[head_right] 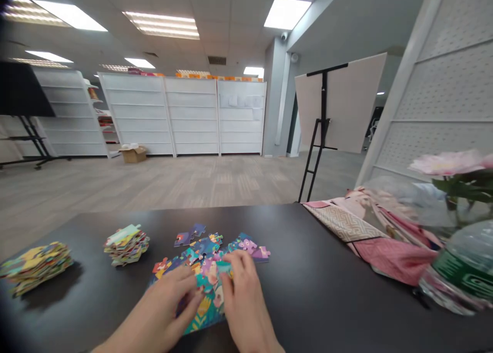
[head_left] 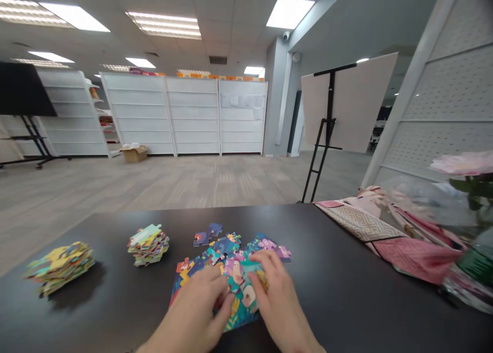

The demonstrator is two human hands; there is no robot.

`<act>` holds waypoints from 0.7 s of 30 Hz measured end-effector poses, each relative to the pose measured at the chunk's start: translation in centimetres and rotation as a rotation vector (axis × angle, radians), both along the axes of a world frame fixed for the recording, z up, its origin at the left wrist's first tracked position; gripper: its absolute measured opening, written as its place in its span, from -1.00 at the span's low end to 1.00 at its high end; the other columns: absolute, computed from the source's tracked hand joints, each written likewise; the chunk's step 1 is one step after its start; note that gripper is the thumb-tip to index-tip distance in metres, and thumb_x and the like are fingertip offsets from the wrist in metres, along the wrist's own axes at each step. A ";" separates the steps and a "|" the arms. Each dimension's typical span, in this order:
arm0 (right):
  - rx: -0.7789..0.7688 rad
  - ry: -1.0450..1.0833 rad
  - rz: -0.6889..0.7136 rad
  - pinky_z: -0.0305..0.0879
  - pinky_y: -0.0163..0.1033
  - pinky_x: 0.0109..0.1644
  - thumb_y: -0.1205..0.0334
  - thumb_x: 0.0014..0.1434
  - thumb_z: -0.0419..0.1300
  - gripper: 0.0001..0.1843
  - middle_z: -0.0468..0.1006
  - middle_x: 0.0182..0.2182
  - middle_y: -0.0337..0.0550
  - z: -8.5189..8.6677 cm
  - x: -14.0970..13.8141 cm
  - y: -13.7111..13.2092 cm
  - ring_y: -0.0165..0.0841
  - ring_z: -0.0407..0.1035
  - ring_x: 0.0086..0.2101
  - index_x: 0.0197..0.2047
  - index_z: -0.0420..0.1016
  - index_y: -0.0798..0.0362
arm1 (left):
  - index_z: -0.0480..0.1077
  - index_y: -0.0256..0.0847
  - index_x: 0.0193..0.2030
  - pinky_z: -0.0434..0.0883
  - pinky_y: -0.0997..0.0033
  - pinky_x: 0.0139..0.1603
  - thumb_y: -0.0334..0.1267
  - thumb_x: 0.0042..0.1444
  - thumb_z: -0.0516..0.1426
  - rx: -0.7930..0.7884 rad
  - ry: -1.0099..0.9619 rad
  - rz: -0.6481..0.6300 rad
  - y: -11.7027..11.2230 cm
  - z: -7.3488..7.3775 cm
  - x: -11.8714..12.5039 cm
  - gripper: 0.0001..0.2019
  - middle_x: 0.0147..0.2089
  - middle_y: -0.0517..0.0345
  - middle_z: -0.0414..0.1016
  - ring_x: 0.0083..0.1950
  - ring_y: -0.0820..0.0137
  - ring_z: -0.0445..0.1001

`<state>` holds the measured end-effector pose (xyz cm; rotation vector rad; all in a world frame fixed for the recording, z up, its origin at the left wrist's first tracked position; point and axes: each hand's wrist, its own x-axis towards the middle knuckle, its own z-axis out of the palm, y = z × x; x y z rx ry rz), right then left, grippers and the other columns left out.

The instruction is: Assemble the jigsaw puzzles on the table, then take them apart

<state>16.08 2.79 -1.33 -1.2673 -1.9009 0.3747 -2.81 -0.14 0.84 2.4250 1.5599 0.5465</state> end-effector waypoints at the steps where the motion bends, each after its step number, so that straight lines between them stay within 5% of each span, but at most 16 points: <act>1: -0.039 -0.085 0.029 0.37 -0.03 0.17 0.34 0.29 0.09 -0.72 0.50 0.08 -0.03 -0.4 -0.3 -0.1 -0.13 0.41 0.10 0.01 0.50 -0.06 | 0.37 -0.15 -0.36 0.44 0.28 -0.14 -0.26 0.36 -0.01 -0.011 0.025 0.039 -0.2 0.2 -1.0 -0.75 -0.27 0.09 0.48 -0.18 0.24 0.49; 4: -0.124 -0.308 0.050 0.24 0.21 0.26 0.30 0.30 0.13 -0.68 0.44 0.21 0.02 -0.7 -1.2 -0.5 0.02 0.25 0.25 0.08 0.52 -0.09 | 0.48 -0.12 -0.13 0.40 0.10 0.10 -0.07 0.28 0.13 -0.028 0.092 0.106 -0.7 -0.8 -4.6 -0.80 -0.03 0.02 0.51 0.03 0.11 0.47; 8: -0.228 -0.399 0.030 0.25 0.20 0.26 0.34 0.33 0.08 -0.64 0.38 0.27 0.08 0.2 -1.7 -0.8 0.02 0.19 0.29 0.14 0.49 -0.03 | 0.24 -0.10 0.41 0.26 -0.15 0.28 0.24 0.00 0.29 -0.062 0.173 0.227 -1.2 -4.4 -9.4 -0.11 0.41 -0.20 0.21 0.39 -0.17 0.18; 12: -0.261 -0.389 0.044 0.23 0.17 0.28 0.33 0.36 0.05 -0.63 0.34 0.29 0.04 0.7 -1.6 -0.8 -0.02 0.15 0.31 0.17 0.47 -0.05 | 0.07 -0.15 0.51 0.15 -0.27 0.31 0.26 -0.02 0.28 -0.118 0.226 0.241 -0.9 -5.9 -11.0 0.03 0.51 -0.29 0.01 0.48 -0.26 -0.01; 17: -0.248 -0.339 0.049 0.23 0.12 0.27 0.32 0.39 0.00 -0.64 0.33 0.29 -0.03 0.3 -1.3 -0.8 -0.09 0.15 0.30 0.14 0.47 -0.09 | 0.04 -0.11 0.52 0.21 -0.23 0.29 0.20 -0.13 0.35 -0.104 0.138 0.230 -0.3 -5.0 -10.6 0.11 0.48 -0.24 0.12 0.43 -0.25 0.10; 21: -0.244 -0.332 0.055 0.22 0.11 0.28 0.32 0.39 -0.01 -0.63 0.32 0.29 -0.04 0.2 -1.3 -0.9 -0.10 0.14 0.31 0.16 0.45 -0.09 | 0.12 -0.08 0.49 0.18 -0.20 0.35 0.14 -0.17 0.38 -0.086 0.018 0.203 0.0 -5.8 -11.2 0.07 0.47 -0.18 0.14 0.44 -0.23 0.08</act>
